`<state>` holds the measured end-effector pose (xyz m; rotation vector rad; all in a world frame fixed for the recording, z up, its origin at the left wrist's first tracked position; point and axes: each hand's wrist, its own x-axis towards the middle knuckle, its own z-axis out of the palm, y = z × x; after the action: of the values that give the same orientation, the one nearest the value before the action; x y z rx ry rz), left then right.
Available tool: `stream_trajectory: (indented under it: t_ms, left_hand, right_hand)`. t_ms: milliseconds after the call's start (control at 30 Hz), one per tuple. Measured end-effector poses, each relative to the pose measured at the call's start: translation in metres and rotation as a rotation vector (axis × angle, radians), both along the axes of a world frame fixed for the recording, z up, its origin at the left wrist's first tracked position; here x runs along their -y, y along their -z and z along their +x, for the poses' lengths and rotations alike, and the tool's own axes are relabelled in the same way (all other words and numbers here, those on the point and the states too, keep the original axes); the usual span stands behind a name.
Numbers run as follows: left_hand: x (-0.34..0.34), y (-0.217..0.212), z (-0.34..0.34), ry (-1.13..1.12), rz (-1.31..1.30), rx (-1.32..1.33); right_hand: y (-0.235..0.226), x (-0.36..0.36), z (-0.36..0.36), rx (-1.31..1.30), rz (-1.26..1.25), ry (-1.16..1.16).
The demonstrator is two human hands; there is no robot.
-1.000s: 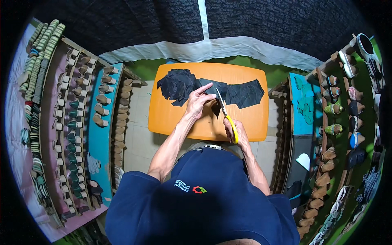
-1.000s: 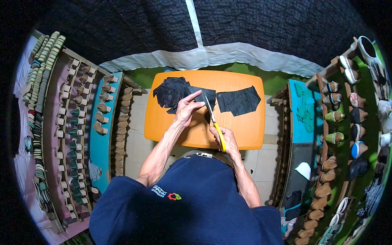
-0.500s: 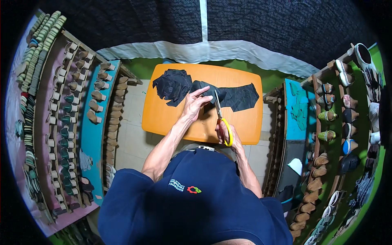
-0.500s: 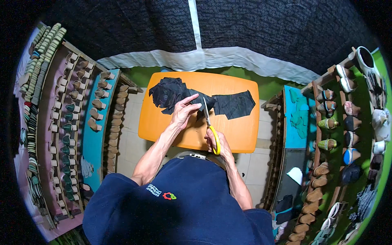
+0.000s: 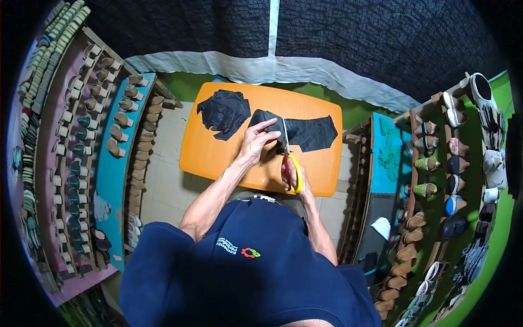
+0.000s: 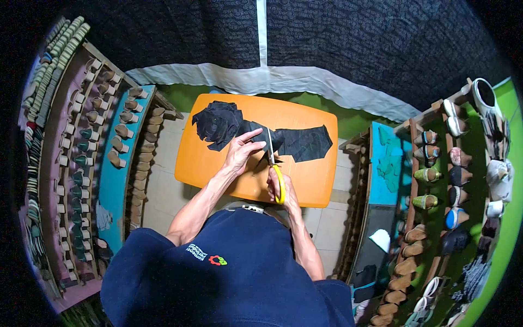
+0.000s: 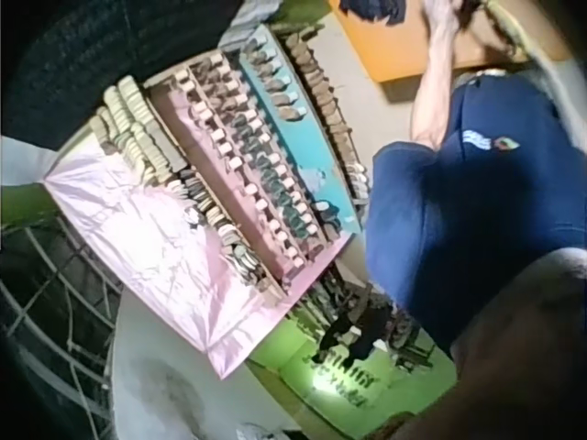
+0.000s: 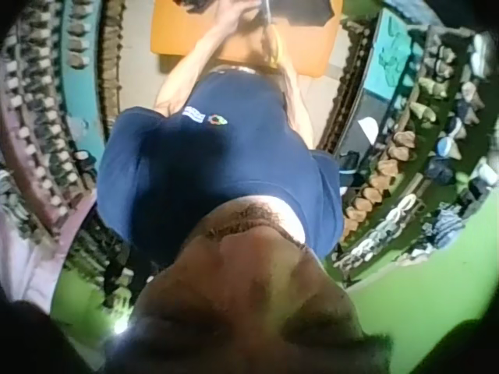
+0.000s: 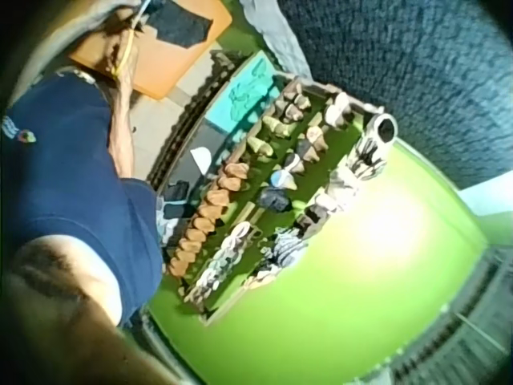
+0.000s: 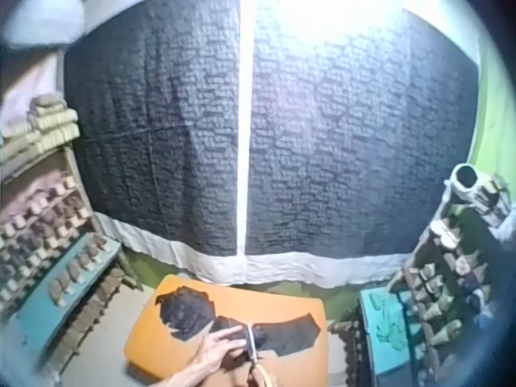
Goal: The person uses yellow-handled scissors to cut a piece of black fabric on an orange table. They repeatedly trim the edges and shape the material, separating cut pieces and stacking them on the table surface.
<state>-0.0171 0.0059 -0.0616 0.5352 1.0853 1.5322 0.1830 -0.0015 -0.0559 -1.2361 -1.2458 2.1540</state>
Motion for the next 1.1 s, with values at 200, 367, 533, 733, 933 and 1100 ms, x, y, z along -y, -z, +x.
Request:
stream_trajectory:
  t_ms: [200,367,533,733,933,1100]
  left_hand:
    - [0.0,0.003,0.012,-0.068,-0.034,0.125]
    - [0.002,0.01,0.018,-0.058,-0.006,0.12]
    - [-0.003,0.007,0.028,-0.188,-0.033,0.168]
    - [-0.009,0.0,0.002,-0.156,-0.068,0.043]
    - [-0.011,-0.004,-0.03,0.09,-0.082,-0.037]
    - [-0.011,-0.004,-0.03,0.178,-0.082,-0.033]
  right_hand:
    - [0.001,0.006,-0.007,0.033,-0.017,0.066]
    - [0.005,0.009,-0.012,0.075,0.079,0.06]
    - [0.004,0.015,-0.019,0.088,0.046,0.182]
    - [0.004,0.018,-0.006,0.044,0.022,0.025]
    - [0.019,0.015,0.01,0.097,0.117,-0.105]
    - [0.016,0.013,0.009,0.122,0.172,-0.093]
